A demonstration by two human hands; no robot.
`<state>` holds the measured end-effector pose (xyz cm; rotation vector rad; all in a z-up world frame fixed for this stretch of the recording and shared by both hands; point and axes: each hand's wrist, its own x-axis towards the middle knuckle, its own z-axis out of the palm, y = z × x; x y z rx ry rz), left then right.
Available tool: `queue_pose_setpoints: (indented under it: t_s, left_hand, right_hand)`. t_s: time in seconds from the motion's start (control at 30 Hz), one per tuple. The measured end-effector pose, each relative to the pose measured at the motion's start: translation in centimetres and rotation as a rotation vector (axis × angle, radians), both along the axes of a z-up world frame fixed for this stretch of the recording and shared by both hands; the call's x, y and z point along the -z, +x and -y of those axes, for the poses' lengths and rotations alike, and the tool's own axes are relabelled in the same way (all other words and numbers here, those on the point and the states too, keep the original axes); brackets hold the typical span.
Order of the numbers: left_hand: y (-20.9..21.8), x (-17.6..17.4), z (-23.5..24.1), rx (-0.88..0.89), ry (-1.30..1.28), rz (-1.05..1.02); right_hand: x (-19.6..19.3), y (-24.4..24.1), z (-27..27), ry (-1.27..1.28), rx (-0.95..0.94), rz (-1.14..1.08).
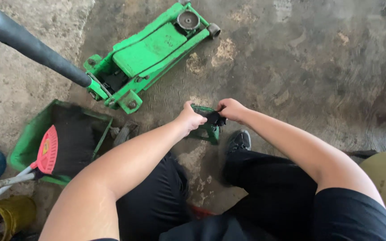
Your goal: The person cleans a green jack stand using a black cloth, wiping the metal surfaces and crevices. They then place the cleaned stand with others and proceed to wipe the top of a green hydraulic floor jack.
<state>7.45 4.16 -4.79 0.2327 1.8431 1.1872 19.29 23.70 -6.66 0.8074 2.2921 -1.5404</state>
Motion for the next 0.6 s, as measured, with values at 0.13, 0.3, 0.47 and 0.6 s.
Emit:
queue_pose_setpoints:
  t_s: [0.13,0.3,0.47,0.6]
  left_hand:
    - [0.8,-3.2,0.6,0.007,-0.058,0.101]
    - [0.8,-2.8,1.4,0.161,-0.085,-0.219]
    - [1.0,-2.6,1.9,0.163,-0.074,-0.223]
    - [1.0,-6.8,1.6,0.173,-0.234,-0.056]
  right_hand:
    - [-0.2,1.0,0.5,-0.023,0.018,0.057]
    - [0.1,1.8,0.5,-0.113,0.021,0.023]
    - [1.4,2.0,0.4,-0.102,-0.014,0.016]
    - [1.6,2.6,0.3,-0.148,-0.043,0.027]
